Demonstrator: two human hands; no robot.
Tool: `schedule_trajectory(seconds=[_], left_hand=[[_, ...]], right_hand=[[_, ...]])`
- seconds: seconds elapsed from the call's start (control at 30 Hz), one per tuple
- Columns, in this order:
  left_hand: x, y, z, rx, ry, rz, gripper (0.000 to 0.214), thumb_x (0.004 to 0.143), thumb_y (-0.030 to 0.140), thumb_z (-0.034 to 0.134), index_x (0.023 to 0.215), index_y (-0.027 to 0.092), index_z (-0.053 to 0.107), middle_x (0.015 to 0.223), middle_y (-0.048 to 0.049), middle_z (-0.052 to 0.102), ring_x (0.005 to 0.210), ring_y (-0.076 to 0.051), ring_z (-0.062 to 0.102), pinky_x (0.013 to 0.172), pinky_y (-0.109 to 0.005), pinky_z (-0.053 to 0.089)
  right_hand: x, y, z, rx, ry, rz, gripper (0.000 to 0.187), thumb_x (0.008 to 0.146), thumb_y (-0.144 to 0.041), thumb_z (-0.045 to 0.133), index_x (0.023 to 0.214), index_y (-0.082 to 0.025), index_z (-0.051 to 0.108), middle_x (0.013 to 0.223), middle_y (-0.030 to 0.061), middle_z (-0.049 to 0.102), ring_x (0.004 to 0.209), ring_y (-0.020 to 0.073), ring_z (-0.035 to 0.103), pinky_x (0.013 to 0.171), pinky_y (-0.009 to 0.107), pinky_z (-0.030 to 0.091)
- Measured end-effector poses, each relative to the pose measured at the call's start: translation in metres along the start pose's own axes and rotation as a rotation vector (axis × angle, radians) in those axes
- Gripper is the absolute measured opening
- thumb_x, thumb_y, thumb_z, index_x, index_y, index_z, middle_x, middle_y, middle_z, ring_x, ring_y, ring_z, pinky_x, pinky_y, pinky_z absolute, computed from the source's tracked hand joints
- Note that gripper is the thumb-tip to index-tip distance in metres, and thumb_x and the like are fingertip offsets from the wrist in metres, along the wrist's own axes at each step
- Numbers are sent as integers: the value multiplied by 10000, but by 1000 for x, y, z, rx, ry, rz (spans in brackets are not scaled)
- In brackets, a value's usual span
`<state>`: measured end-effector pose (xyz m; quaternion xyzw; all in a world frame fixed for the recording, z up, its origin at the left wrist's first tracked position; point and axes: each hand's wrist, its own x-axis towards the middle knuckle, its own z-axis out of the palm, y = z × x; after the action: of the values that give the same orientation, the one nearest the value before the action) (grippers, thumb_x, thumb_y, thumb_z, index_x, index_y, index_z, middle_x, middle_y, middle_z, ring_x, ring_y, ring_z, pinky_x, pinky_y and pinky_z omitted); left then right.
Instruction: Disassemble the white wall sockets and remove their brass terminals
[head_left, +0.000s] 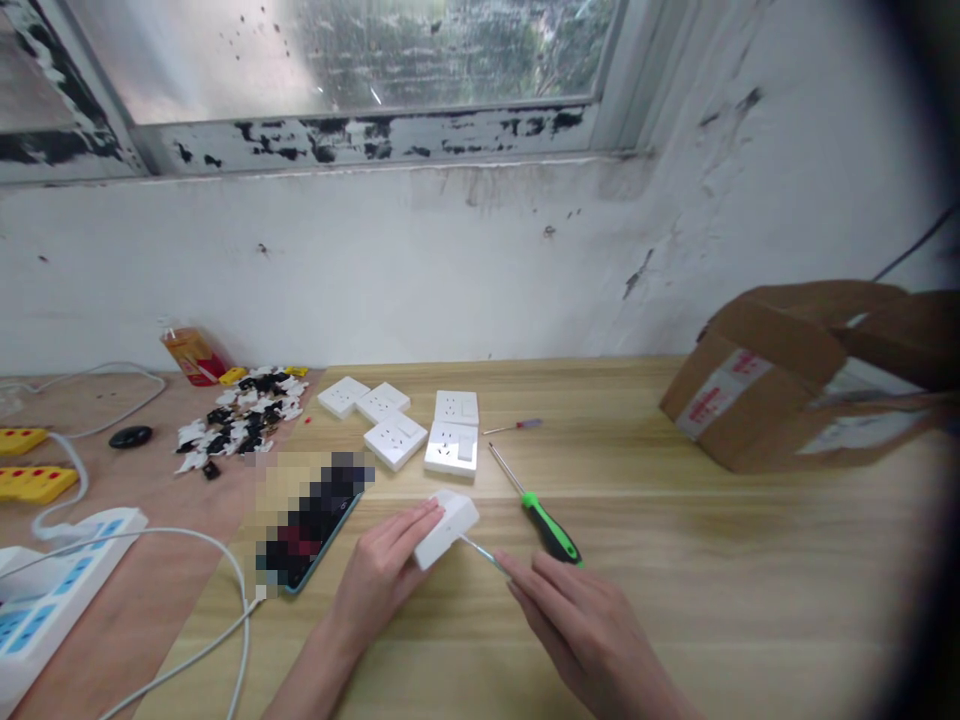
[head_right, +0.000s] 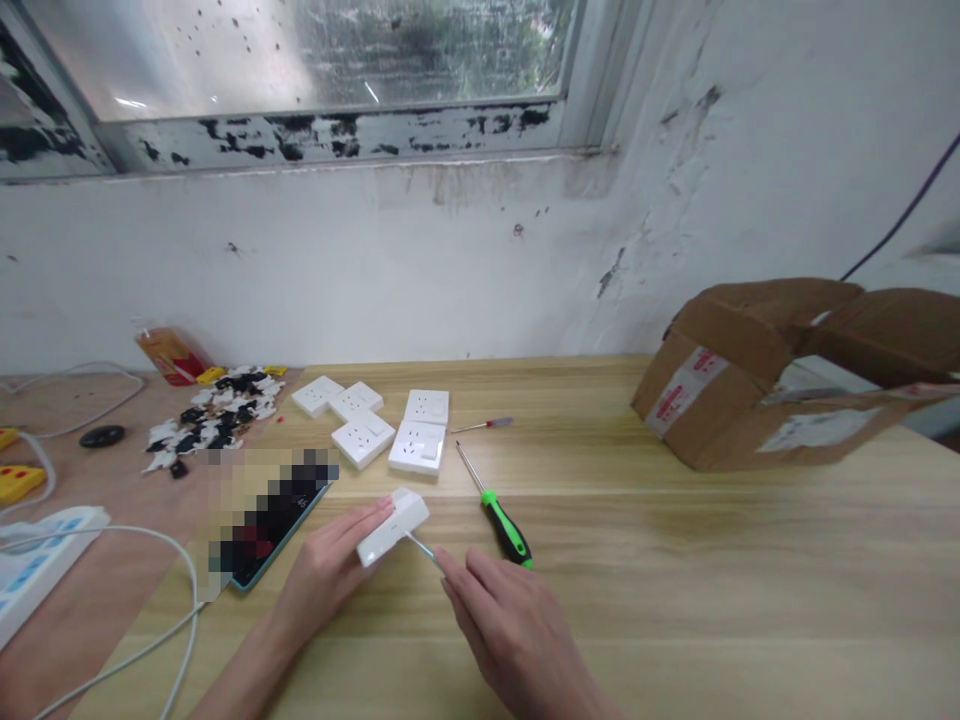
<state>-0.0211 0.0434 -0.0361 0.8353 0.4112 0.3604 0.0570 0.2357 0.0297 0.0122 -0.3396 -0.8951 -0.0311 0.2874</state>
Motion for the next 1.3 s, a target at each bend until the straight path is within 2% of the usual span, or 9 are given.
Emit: schedule_trajectory(seconds=[0.27,0.37,0.5,0.77,0.93,1.1,1.23,1.3], left_hand=[[0,-1,1,32,0,22,464,916,109,497,1373,182,457,1333,-115,584,1234,-224,559,1016,-362,506],[0,0,1,45,12,51,467,916,105,487,1377,174,451,1328,-116,589,1230,-218,562,1009,-353,509],[0,-1,1,49,10,46,468,916,103,487,1377,177,453,1326,-114,590,1227,-215,565,1007,-346,510],[-3,-4,5,77,-25,63,487,912,79,476,1388,168,428,1360,-113,563,1270,-213,526,1037,-347,488],[0,-1,6,117,-22,74,491,902,63,462,1384,147,429,1354,-122,568,1268,-212,529,1036,-341,489],[1,0,5,144,-10,127,470,897,63,446,1362,134,456,1333,-129,586,1259,-209,539,1024,-328,496],[-1,-3,5,181,1,128,479,878,47,434,1348,130,475,1322,-133,593,1251,-215,547,1009,-345,510],[0,-3,6,216,-1,155,482,855,20,426,1317,129,506,1298,-133,611,1242,-224,554,996,-363,522]], right_hand=[[7,-2,4,-85,22,-66,308,953,-128,375,1182,-136,581,701,22,600,586,142,583,515,255,405],[9,1,5,-86,37,-76,313,975,-146,344,1186,-159,575,735,22,615,616,141,590,541,255,403],[11,0,4,-67,37,-58,320,1000,-184,299,1151,-201,581,767,11,641,633,132,600,565,252,407],[13,-7,1,-85,23,-50,339,1006,-203,256,1040,-210,593,720,-11,654,605,133,612,560,262,410],[22,-8,-3,-129,-90,-111,350,935,-83,278,1068,-171,589,721,1,653,608,161,630,553,281,438],[23,-12,-4,-171,-118,-166,434,817,3,345,1180,-123,548,834,37,687,719,186,661,640,299,478],[22,-10,2,-114,-144,-126,467,764,22,394,1173,-151,538,833,12,688,706,171,655,616,281,445],[21,-6,8,-97,-169,-105,408,760,16,411,1087,-173,565,787,1,681,656,165,640,566,280,395]])
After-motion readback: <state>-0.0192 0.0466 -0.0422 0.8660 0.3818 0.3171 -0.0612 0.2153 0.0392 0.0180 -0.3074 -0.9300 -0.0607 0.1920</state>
